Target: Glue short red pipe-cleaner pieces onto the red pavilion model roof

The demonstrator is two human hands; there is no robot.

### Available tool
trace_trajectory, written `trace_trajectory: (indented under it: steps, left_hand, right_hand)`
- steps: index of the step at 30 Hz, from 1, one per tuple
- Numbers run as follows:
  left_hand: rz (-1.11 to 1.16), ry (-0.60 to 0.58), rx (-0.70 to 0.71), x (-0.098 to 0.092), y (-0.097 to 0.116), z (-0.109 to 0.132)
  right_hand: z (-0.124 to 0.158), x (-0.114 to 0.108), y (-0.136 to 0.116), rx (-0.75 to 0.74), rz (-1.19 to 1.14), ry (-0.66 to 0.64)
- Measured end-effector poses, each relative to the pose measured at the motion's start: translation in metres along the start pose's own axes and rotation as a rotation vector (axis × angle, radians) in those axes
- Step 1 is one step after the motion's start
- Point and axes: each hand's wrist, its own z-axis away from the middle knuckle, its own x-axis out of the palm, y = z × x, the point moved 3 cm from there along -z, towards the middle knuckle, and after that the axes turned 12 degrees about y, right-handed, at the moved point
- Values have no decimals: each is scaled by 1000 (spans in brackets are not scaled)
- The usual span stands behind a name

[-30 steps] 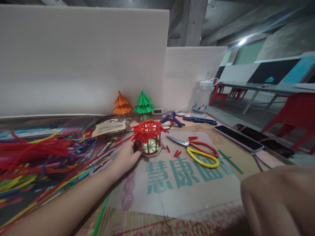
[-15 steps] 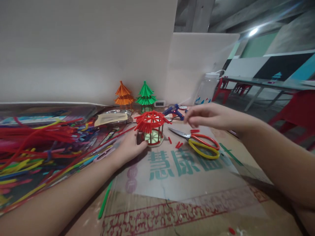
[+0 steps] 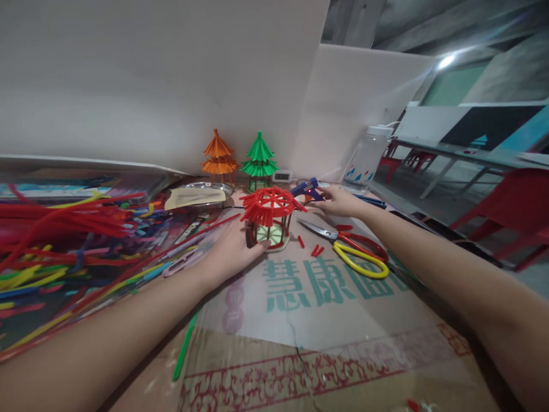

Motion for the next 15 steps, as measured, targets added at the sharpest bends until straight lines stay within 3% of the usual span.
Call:
trace_trajectory:
  steps: [7,15]
  left_hand:
    - [14,7,-5,0,0,0]
    - [49,29,-90,6,-20,5]
  right_hand:
    - [-13,18,7,168,-149,37]
    - [14,-4,-7,265,-430,122]
